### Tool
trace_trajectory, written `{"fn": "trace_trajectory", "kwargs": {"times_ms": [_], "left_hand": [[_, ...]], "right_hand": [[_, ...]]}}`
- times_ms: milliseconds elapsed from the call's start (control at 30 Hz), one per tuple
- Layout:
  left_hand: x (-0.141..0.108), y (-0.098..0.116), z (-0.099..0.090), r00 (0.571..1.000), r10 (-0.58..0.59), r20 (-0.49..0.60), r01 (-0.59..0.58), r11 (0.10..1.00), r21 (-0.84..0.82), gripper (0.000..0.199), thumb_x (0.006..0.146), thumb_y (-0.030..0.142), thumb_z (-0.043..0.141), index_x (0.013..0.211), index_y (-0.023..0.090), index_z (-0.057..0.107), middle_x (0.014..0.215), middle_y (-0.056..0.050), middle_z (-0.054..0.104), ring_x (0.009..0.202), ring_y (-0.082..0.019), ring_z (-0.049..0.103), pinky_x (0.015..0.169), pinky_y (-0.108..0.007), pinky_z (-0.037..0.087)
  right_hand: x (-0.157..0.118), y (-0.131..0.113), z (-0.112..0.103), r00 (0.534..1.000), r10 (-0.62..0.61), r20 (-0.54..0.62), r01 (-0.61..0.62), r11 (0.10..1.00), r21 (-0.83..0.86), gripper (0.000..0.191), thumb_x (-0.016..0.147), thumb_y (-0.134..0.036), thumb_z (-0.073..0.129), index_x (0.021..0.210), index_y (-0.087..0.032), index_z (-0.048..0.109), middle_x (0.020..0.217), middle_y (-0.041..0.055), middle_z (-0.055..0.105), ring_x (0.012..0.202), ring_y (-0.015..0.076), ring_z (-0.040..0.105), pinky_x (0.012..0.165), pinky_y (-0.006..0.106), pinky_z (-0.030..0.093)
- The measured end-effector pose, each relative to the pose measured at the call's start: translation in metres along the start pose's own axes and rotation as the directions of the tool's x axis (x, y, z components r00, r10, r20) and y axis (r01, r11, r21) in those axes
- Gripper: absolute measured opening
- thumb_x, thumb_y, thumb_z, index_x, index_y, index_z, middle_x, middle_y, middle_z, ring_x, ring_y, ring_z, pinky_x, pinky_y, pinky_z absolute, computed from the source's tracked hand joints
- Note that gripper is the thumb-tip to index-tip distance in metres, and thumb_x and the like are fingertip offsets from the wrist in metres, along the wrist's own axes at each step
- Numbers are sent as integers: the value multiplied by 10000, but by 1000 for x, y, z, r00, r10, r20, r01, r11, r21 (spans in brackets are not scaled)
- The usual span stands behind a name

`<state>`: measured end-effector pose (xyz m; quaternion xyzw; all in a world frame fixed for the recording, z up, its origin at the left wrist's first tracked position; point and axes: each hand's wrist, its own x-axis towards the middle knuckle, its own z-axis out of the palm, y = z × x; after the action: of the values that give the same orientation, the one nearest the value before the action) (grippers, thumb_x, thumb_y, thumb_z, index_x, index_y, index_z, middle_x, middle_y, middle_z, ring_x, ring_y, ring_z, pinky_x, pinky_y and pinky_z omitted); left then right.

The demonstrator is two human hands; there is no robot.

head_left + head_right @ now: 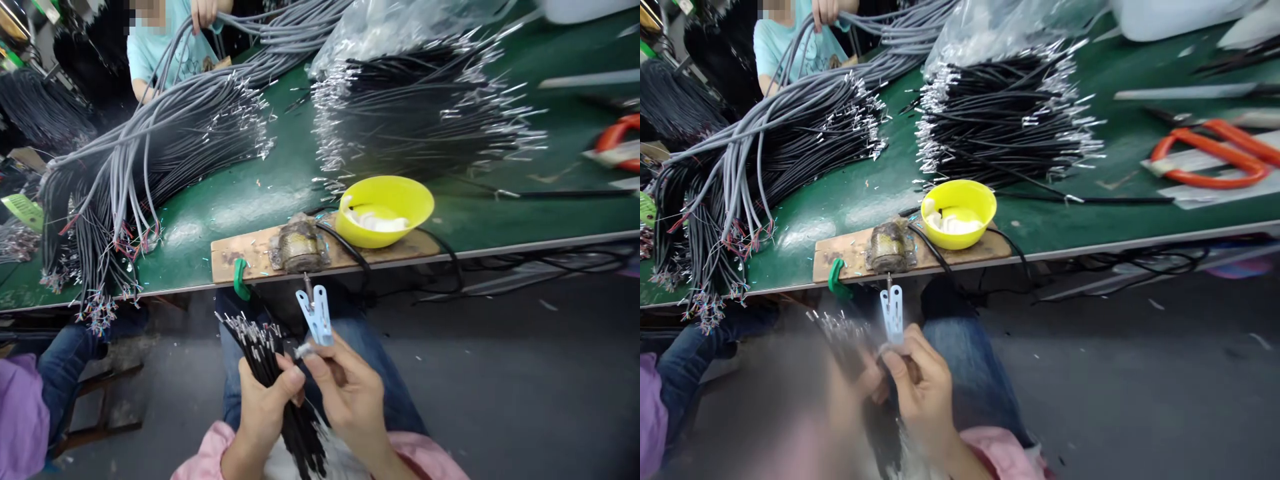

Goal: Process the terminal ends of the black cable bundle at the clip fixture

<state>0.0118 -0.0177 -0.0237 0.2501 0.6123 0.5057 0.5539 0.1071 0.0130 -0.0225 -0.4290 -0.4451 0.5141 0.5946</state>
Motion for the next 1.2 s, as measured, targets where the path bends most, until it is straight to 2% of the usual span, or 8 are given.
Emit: {"fn": "trace_trajectory", "kwargs": {"times_ms": [167, 367, 600, 733, 833, 900, 1000, 1200], "left_hand": [[1, -1, 2, 994, -35, 103, 40, 998, -51, 494, 515, 599, 742, 565, 167, 508, 370, 51, 420, 321, -70, 377, 371, -242, 357], [2, 6, 0, 985, -81, 150, 91, 994, -58, 477, 544, 568, 749, 617, 170, 497, 473, 23, 511, 320, -47, 366, 339, -218, 338], [-2, 13, 10, 989, -51, 142, 52, 999, -3, 457, 522, 502, 785, 471, 159, 487, 383, 43, 440, 354, -68, 404, 397, -226, 404], [-4, 20, 11, 999, 7, 54, -12, 997, 78, 367, 507, 399, 817, 509, 156, 542, 467, 33, 524, 447, -102, 505, 474, -227, 474], [-2, 22, 8, 999, 30, 29, -33, 989, 146, 309, 579, 422, 773, 562, 161, 609, 465, 32, 536, 397, -95, 479, 415, -221, 436], [0, 24, 5, 995, 31, 92, -46, 985, 166, 297, 621, 449, 740, 597, 164, 657, 450, 29, 531, 373, -90, 453, 394, -222, 406], [4, 32, 1, 975, 48, 218, -92, 976, 196, 321, 589, 453, 760, 569, 141, 689, 484, -2, 565, 418, -110, 488, 422, -237, 420], [4, 46, 6, 950, 103, 294, -169, 963, 209, 295, 619, 429, 744, 592, 135, 724, 639, -65, 675, 654, -207, 615, 670, -311, 515]], "right_hand": [[-1, 10, -1, 861, 386, 330, -499, 764, 410, 300, 727, -487, 664, 673, -199, 601, 521, -31, 495, 377, 107, 454, 329, 230, 431], [13, 0, -19, 941, 238, 239, -292, 930, 225, 276, 684, -459, 718, 727, -191, 673, 648, 15, 574, 564, 135, 523, 512, 229, 483], [5, 2, -13, 863, 369, 346, -479, 815, 326, 332, 712, -504, 673, 736, -192, 562, 536, -26, 530, 381, 119, 483, 330, 236, 430], [-1, 4, -9, 998, 57, 29, -59, 995, 80, 218, 805, -351, 612, 658, -202, 552, 569, -9, 533, 481, 135, 518, 416, 237, 431], [2, 1, -14, 942, -329, -65, 307, 923, -231, 152, 809, -200, 595, 657, -211, 591, 635, 22, 582, 587, 163, 537, 539, 275, 446], [7, 0, -20, 940, -336, 60, 341, 923, -177, 150, 821, -226, 589, 673, -214, 609, 639, 30, 588, 608, 173, 538, 561, 287, 442], [13, 0, -26, 946, -33, 322, -32, 981, 192, 293, 785, -443, 620, 619, -206, 578, 587, 5, 514, 547, 152, 496, 515, 271, 423], [20, -8, -24, 755, 380, 534, -635, 625, 454, 317, 570, -440, 797, 644, -179, 632, 576, -16, 495, 520, 115, 450, 526, 245, 397]]}}
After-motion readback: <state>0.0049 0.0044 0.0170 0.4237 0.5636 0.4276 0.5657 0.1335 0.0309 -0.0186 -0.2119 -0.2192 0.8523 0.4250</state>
